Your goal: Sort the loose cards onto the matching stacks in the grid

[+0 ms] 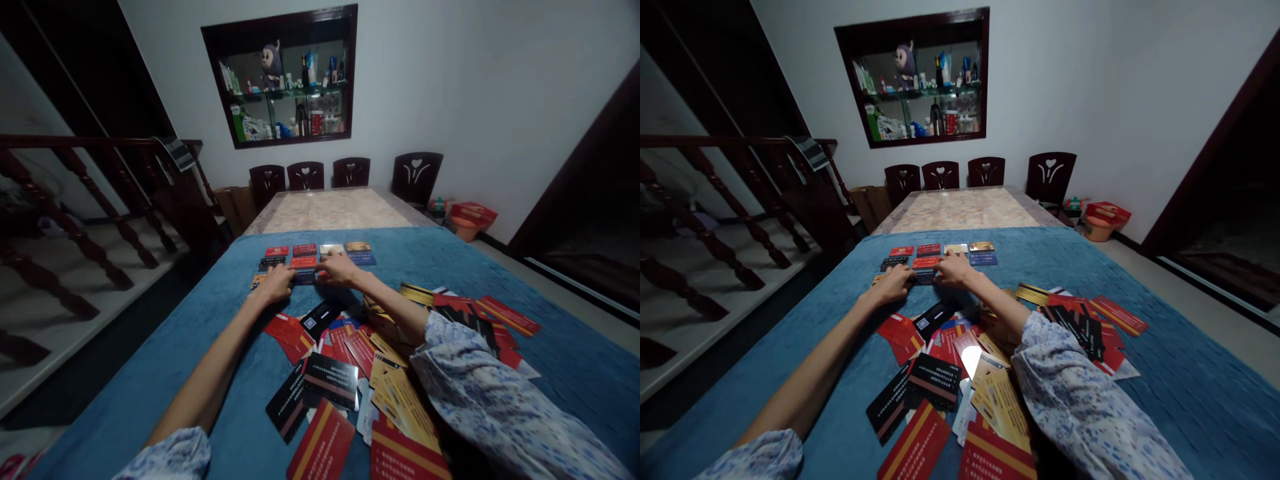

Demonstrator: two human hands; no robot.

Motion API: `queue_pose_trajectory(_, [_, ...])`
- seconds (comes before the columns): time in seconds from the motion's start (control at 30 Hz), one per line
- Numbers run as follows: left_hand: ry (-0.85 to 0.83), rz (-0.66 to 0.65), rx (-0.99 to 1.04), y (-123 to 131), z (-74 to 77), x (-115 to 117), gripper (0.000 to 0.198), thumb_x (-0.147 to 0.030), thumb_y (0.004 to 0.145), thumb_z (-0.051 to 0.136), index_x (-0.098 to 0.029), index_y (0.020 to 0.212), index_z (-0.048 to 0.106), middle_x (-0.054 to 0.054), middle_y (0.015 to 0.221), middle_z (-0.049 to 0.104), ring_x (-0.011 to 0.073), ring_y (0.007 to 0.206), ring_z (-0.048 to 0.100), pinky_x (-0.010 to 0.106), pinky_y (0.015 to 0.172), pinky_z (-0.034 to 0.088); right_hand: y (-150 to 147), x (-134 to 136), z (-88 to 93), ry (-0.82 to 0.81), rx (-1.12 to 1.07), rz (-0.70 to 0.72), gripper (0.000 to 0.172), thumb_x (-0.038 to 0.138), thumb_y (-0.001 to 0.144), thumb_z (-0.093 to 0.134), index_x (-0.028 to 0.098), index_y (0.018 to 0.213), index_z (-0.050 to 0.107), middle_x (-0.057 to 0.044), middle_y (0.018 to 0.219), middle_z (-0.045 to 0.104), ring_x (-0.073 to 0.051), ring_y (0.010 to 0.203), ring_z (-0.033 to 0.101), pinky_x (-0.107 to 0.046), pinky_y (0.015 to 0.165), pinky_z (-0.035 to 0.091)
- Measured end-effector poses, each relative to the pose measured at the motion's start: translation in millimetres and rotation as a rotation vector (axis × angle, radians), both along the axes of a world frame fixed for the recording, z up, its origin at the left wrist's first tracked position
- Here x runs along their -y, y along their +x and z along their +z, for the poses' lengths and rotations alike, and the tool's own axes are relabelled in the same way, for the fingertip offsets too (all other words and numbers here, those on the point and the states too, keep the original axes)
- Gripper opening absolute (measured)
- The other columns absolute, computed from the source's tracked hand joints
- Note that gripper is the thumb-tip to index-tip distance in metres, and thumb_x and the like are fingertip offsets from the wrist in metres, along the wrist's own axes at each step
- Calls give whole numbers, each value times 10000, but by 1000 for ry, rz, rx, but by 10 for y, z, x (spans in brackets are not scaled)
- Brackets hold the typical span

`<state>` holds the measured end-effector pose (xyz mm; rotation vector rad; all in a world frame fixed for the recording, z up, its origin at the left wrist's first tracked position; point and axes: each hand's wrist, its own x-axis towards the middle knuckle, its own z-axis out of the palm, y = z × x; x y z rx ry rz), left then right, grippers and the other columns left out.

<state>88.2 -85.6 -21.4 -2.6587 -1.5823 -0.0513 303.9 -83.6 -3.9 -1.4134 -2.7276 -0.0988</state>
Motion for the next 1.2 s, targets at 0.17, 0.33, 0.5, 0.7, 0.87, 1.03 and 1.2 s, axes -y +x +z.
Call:
queue_pose_trajectory(0.17, [51, -10, -12, 83, 87, 56, 249, -90, 805, 468, -197, 875, 682, 109, 1031, 661, 285, 1053, 564, 414, 889, 417, 291, 143, 45, 99, -25, 15, 267, 292, 937, 492, 221, 1013, 738, -97, 1112, 705, -275, 1098, 471, -408, 898, 311])
queue_pose_trajectory(0.33, [95, -59, 43, 234, 164, 145, 260, -96, 820, 453, -188, 846, 695, 100, 995, 674, 262, 1019, 565, 391, 888, 420, 615, 320, -3, 176, -70, -20, 303, 278, 963, 447, 211, 950, 742, -99, 1024, 719, -259, 1063, 470, -372, 837, 289])
queue_pose_trajectory(0.5, [120, -148, 137, 396, 180, 239, 269, -91, 822, 471, -186, 870, 718, 91, 985, 685, 254, 1015, 565, 385, 892, 417, 898, 488, -114, 226, -90, -51, 271, 284, 964, 477, 226, 896, 733, -71, 973, 721, -241, 1028, 485, -357, 784, 278])
queue_pose_trajectory(0.7, [116, -286, 106, 677, 152, 410, 251, -73, 837, 472, -168, 846, 704, 83, 929, 678, 233, 961, 554, 361, 835, 405, 1262, 606, -337, 329, -177, 11, 218, 281, 941, 541, 216, 840, 724, -73, 889, 719, -229, 964, 488, -343, 741, 273])
queue_pose_trajectory(0.87, [75, -399, 102, 996, 133, 513, 224, -102, 861, 487, -167, 799, 693, 83, 937, 682, 232, 961, 547, 355, 820, 399, 1514, 635, -471, 290, -220, 25, 223, 299, 940, 527, 221, 890, 729, -90, 914, 712, -231, 953, 487, -339, 737, 301])
queue_pose_trajectory(1.03, [3, -479, 137, 1317, 90, 498, 209, -128, 863, 517, -156, 901, 721, 102, 977, 698, 237, 991, 573, 356, 874, 421, 1589, 606, -441, 162, -211, 18, 243, 309, 934, 512, 227, 959, 740, -92, 989, 721, -250, 985, 490, -354, 762, 345])
queue_pose_trajectory(1.2, [-75, -516, 153, 1535, 47, 452, 206, -154, 874, 519, -147, 810, 714, 110, 921, 698, 218, 930, 614, 317, 843, 453, 1586, 608, -414, 69, -167, 14, 246, 321, 919, 527, 231, 983, 747, -89, 1021, 725, -257, 989, 500, -371, 805, 376])
